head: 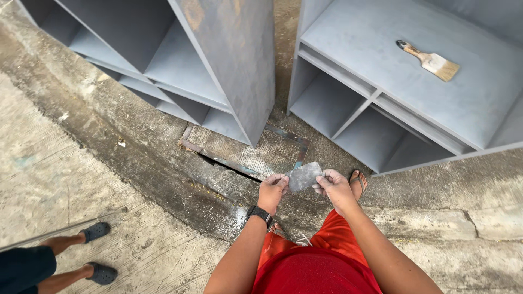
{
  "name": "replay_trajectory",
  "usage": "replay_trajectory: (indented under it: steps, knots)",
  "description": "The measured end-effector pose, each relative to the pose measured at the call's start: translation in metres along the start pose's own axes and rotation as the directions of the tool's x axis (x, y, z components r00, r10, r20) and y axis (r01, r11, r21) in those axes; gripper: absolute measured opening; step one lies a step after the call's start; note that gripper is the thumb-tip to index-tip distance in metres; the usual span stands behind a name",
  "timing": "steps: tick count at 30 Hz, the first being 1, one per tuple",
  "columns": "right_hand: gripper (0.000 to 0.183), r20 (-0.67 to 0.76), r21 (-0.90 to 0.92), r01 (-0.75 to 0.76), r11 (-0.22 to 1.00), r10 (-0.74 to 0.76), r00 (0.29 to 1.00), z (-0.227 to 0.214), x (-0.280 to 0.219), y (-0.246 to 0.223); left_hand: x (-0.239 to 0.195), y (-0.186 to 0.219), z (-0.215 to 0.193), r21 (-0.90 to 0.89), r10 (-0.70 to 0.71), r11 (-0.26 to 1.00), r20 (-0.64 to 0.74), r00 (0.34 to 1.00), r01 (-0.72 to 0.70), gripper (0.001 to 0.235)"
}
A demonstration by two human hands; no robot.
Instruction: The person sands the interior shelves and edges of a gray cabinet using a sanding block. They work on the top shelf, middle shelf, and lower sections, occasionally switching the sanding block between hands. A paintbrush is visible on the shelf but is not used.
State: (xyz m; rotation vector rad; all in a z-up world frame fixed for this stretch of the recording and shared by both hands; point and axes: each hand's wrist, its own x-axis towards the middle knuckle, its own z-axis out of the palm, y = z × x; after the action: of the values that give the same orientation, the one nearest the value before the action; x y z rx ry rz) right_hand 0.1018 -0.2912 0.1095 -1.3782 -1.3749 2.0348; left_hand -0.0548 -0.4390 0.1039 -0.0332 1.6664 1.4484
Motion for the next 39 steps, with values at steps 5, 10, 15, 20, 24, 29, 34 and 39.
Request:
replay_trajectory:
  steps: [5, 10, 15, 20, 24, 29, 34, 39]
  knots:
    - [0.025, 0.187, -0.088, -0.061, 0.994, 0.077, 0.979, 0.011, -0.017, -0.04, 0.01, -0.003, -0.021, -0.003, 0.024, 1.0, 0.064, 0.998, -0.024, 0.006]
    - [0.034, 0.369, 0.079, -0.281, 0.956, 0.234, 0.899, 0.019, -0.018, -0.044, -0.004, 0.003, -0.022, -0.068, 0.02, 0.998, 0.134, 0.991, -0.011, 0.005]
    - [0.044, 0.39, 0.121, -0.363, 0.924, 0.292, 0.873, 0.019, -0.01, -0.034, -0.013, 0.008, -0.02, -0.055, 0.019, 0.998, 0.12, 0.993, -0.013, 0.007]
    - [0.042, 0.36, 0.133, -0.371, 0.919, 0.304, 0.882, 0.014, -0.001, -0.016, -0.014, 0.009, -0.018, -0.076, 0.026, 0.997, 0.119, 0.993, -0.017, 0.015]
    - [0.047, 0.397, 0.182, -0.373, 0.91, 0.279, 0.874, 0.011, -0.031, -0.037, 0.003, -0.008, -0.017, -0.091, 0.025, 0.996, 0.146, 0.989, -0.012, 0.015]
    - [0.075, 0.54, 0.344, -0.415, 0.843, 0.184, 0.821, 0.009, -0.057, -0.037, -0.007, -0.003, -0.006, -0.109, 0.072, 0.993, 0.18, 0.981, -0.053, 0.014]
    - [0.069, 0.429, 0.298, -0.433, 0.851, 0.286, 0.857, 0.02, -0.079, -0.043, -0.001, -0.016, 0.003, -0.042, 0.099, 0.995, 0.16, 0.982, -0.093, 0.011]
    - [0.061, 0.293, 0.293, -0.453, 0.842, 0.371, 0.881, 0.012, -0.059, -0.011, -0.011, -0.021, -0.013, 0.002, 0.034, 0.999, 0.093, 0.995, -0.034, 0.009]
